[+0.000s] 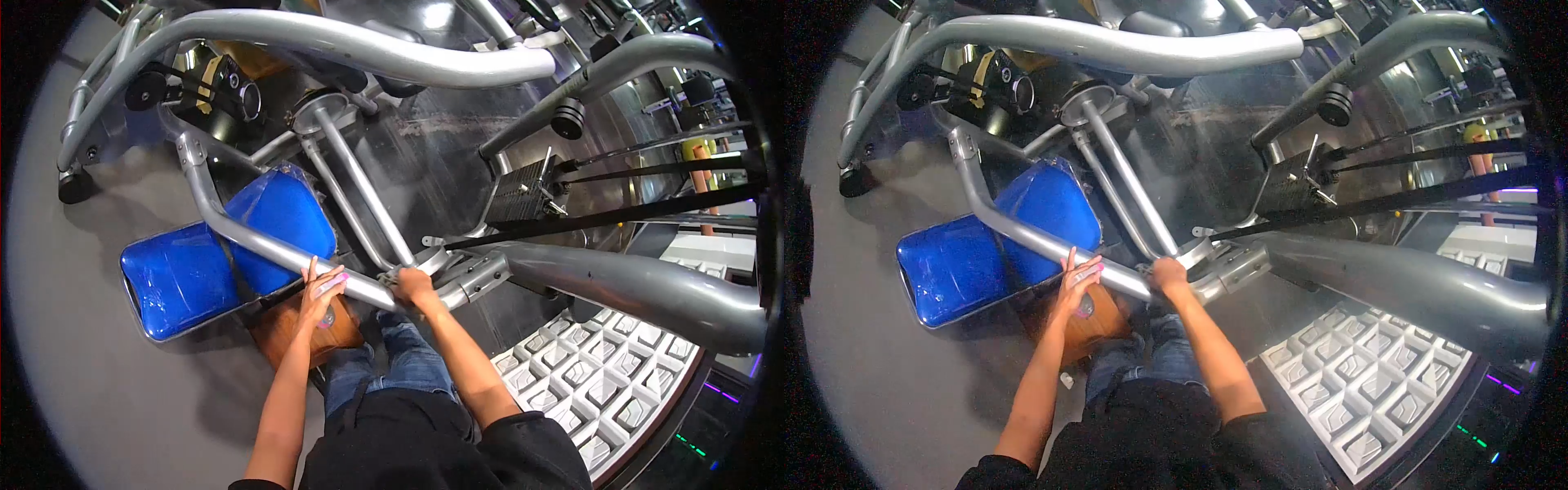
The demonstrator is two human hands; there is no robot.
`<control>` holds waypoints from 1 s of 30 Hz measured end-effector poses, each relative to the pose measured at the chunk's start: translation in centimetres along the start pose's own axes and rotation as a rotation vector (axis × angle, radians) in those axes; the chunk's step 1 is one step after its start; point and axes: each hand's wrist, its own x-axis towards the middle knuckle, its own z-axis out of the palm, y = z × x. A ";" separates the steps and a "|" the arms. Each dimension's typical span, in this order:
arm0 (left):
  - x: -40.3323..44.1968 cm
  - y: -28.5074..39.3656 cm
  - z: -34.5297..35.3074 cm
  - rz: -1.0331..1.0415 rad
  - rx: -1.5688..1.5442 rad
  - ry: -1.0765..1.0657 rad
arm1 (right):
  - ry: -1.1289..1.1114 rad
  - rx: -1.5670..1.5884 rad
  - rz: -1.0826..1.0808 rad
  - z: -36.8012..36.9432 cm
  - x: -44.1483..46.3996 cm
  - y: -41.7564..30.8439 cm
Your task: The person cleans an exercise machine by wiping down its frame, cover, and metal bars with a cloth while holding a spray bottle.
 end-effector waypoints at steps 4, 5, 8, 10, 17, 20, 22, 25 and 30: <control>0.4 -0.5 0.0 -0.014 -0.072 -0.020 | 0.016 0.154 -0.002 0.1 2.4 -3.5; 0.5 -0.6 0.0 -0.046 -0.059 -0.030 | -0.011 0.217 -0.042 -0.3 1.9 -3.4; 0.4 -0.5 0.2 -0.029 -0.026 -0.004 | -0.123 0.285 -0.102 -0.8 1.2 -1.6; 0.4 -0.4 -0.1 -0.036 -0.034 -0.023 | -0.169 0.140 -0.068 -1.0 0.6 0.6; 0.4 -0.8 -0.1 -0.028 -0.083 -0.025 | -0.268 0.025 0.092 -3.0 0.6 -0.1; 0.4 -0.3 -0.3 -0.035 -0.107 -0.020 | -0.115 0.178 0.117 -1.1 3.0 -4.1; 0.4 0.1 -0.5 -0.037 -0.110 -0.017 | -0.022 0.258 0.029 0.1 3.8 -6.4; 0.3 0.3 -0.6 -0.033 -0.136 -0.027 | 0.031 0.270 -0.107 0.0 2.0 -6.6; 0.4 0.0 -0.9 -0.028 -0.166 -0.064 | 0.111 0.172 -0.097 -2.3 -5.6 -2.3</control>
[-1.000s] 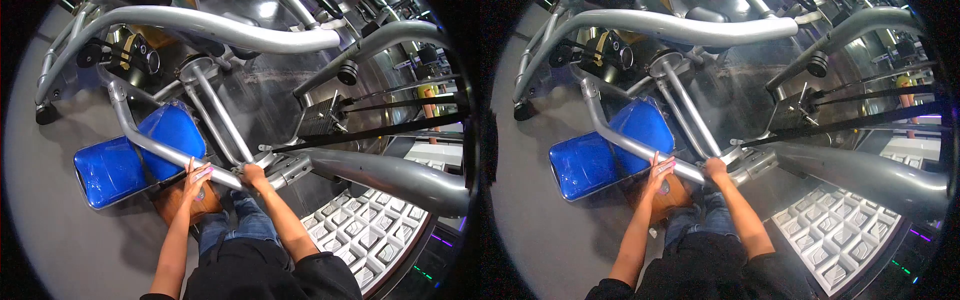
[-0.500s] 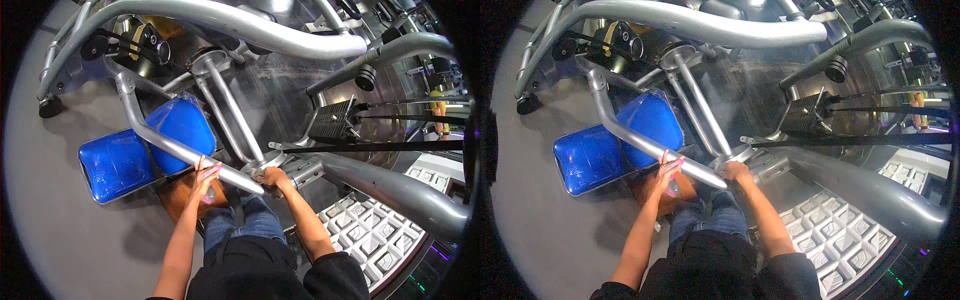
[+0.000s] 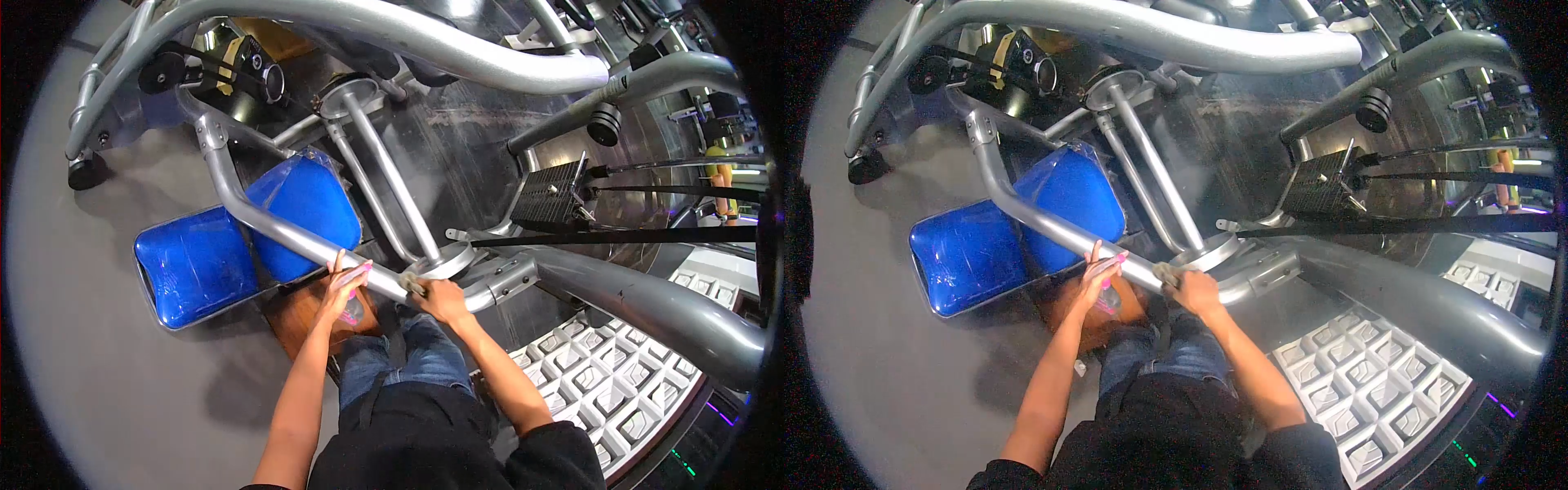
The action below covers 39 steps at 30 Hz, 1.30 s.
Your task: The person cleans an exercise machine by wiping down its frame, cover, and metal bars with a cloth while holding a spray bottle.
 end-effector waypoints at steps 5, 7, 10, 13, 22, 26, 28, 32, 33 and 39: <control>0.7 -2.1 0.0 0.026 -0.030 -0.085 | 0.115 -0.125 0.084 2.1 -3.2 2.0; 0.4 -2.0 0.3 0.026 0.041 -0.006 | 0.266 -0.051 0.064 4.6 -2.0 0.3; 0.9 -1.7 -0.6 -0.039 -0.076 -0.117 | 0.255 -0.038 -0.005 6.7 0.7 -3.1; 0.8 -1.1 -0.6 -0.066 -0.067 -0.091 | 0.392 -0.146 -0.213 6.7 0.2 -3.8; -3.5 0.4 0.2 0.049 -0.157 0.197 | 0.210 -0.399 -0.271 5.4 -6.5 3.7; -7.8 -1.4 0.5 -0.007 -0.314 0.327 | 0.272 -0.359 -0.312 6.8 -4.4 1.9; -10.5 -0.4 0.4 -0.032 -0.342 0.343 | 0.348 -0.333 -0.371 7.5 -2.4 -0.3; -14.7 -2.1 0.3 -0.092 -0.465 0.290 | 0.410 -0.401 -0.416 8.2 0.4 -3.5; -15.8 -1.8 0.2 -0.101 -0.475 0.298 | 0.415 -0.438 -0.400 8.4 0.3 -3.9; -19.6 -1.9 0.1 -0.098 -0.525 0.303 | 0.377 -0.443 -0.181 7.0 -5.4 -1.3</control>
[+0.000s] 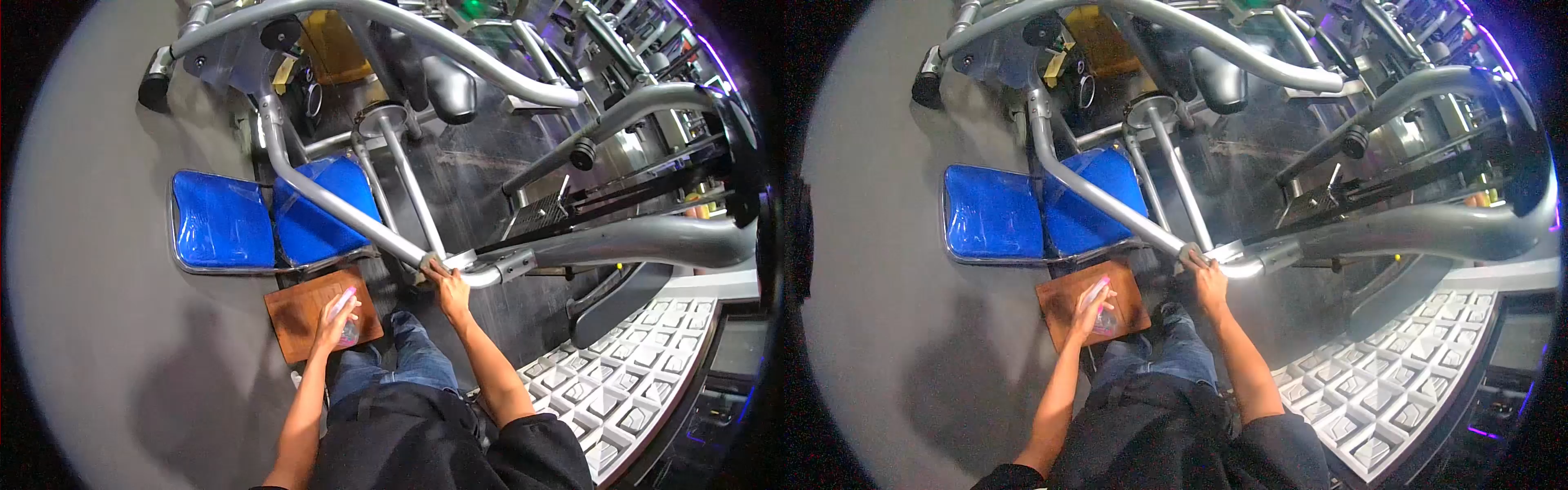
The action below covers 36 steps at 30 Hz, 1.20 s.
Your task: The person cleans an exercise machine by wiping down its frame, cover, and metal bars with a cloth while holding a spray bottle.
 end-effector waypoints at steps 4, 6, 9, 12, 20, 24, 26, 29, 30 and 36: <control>-0.9 -0.1 -0.2 0.050 0.015 -0.022 | 0.148 0.209 0.242 0.3 -4.7 0.6; -1.6 -0.1 -0.3 0.067 0.023 -0.027 | 0.234 0.418 0.534 0.5 -6.2 0.1; -2.0 0.0 -0.6 0.069 0.009 -0.058 | 0.337 0.894 0.797 6.2 -7.8 0.4; -2.4 -0.7 -0.8 0.063 0.001 -0.072 | 0.288 1.653 1.025 7.5 -7.7 -2.1; -3.0 -1.3 -3.1 -0.042 0.063 0.013 | 0.432 2.229 1.061 9.7 3.1 -5.9; -2.3 -1.6 -4.2 -0.023 0.141 0.076 | 0.626 2.179 1.177 15.3 9.3 -6.7; -1.8 -0.3 -4.1 -0.047 0.154 0.100 | 0.209 2.595 0.558 14.5 9.3 -8.7; -0.7 1.0 -4.1 -0.068 0.150 0.142 | 0.542 2.388 1.234 11.9 13.3 -13.1; -0.3 1.4 -4.2 -0.061 0.141 0.153 | 0.446 2.406 1.237 13.2 13.1 -12.5; 2.7 2.5 -4.1 -0.088 0.117 0.206 | 0.063 2.434 1.061 8.1 5.2 -5.4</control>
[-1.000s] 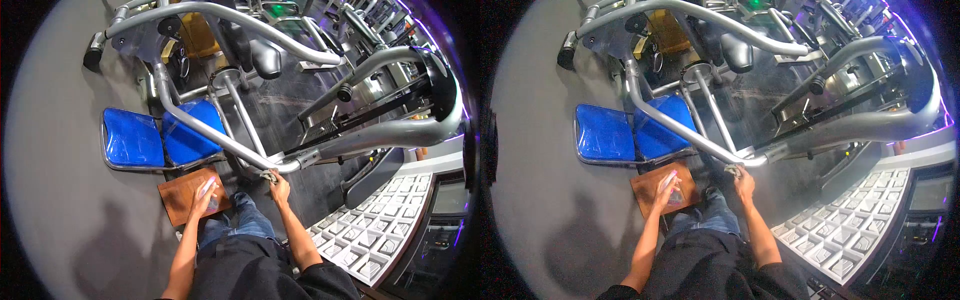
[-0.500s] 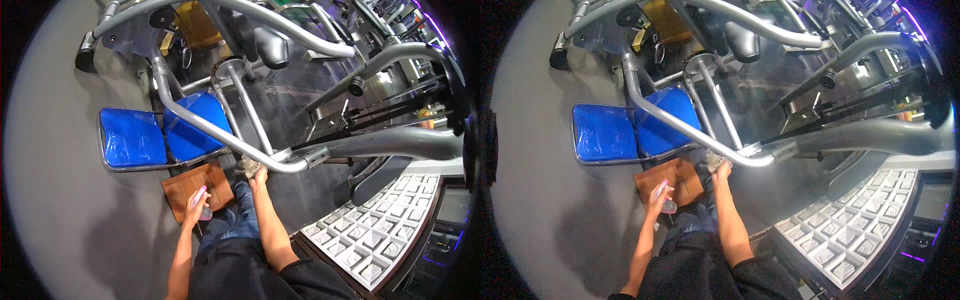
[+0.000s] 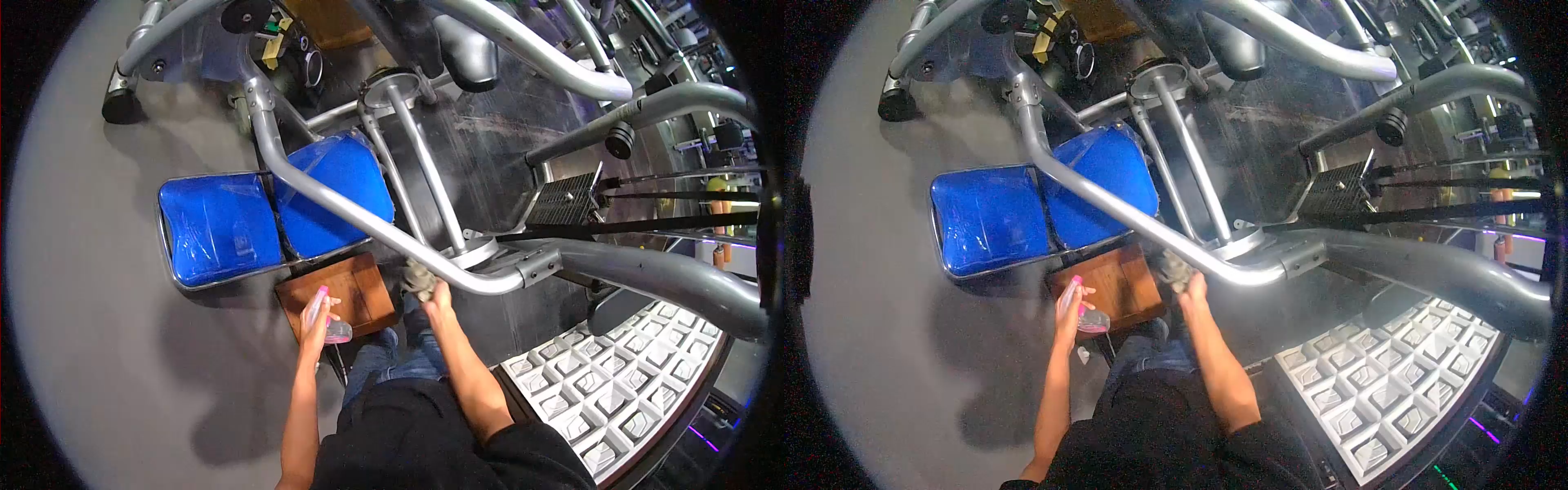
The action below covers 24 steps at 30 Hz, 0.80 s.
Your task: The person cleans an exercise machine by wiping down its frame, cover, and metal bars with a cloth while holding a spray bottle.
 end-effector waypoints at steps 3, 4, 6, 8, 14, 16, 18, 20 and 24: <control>0.5 -0.1 0.6 0.014 -0.025 0.006 | 0.040 -0.012 0.000 -0.2 -0.3 -0.3; 0.7 -0.1 0.8 0.018 -0.037 0.012 | 0.084 -0.035 -0.022 0.3 -0.1 0.1; 0.7 -0.2 1.2 0.021 -0.051 0.017 | -0.359 0.150 0.150 -0.3 3.5 2.0; 0.8 -0.4 1.2 0.025 -0.059 0.023 | -0.877 0.296 0.374 0.1 7.3 4.1; 1.3 -1.7 1.2 0.035 -0.073 0.062 | -0.220 -0.014 0.124 7.8 5.7 6.2; 2.1 -2.3 1.3 0.043 -0.101 0.089 | -0.153 -0.066 0.143 7.0 2.5 3.8; 2.5 -2.0 1.9 0.026 -0.148 0.164 | -0.111 -0.251 0.175 5.2 -0.3 1.0; 3.2 -1.1 2.8 -0.007 -0.155 0.230 | -0.056 -0.328 0.149 4.4 -3.4 -1.6; 6.6 -2.0 4.0 -0.016 -0.196 0.333 | 0.036 -0.811 -0.168 3.3 -5.1 -5.1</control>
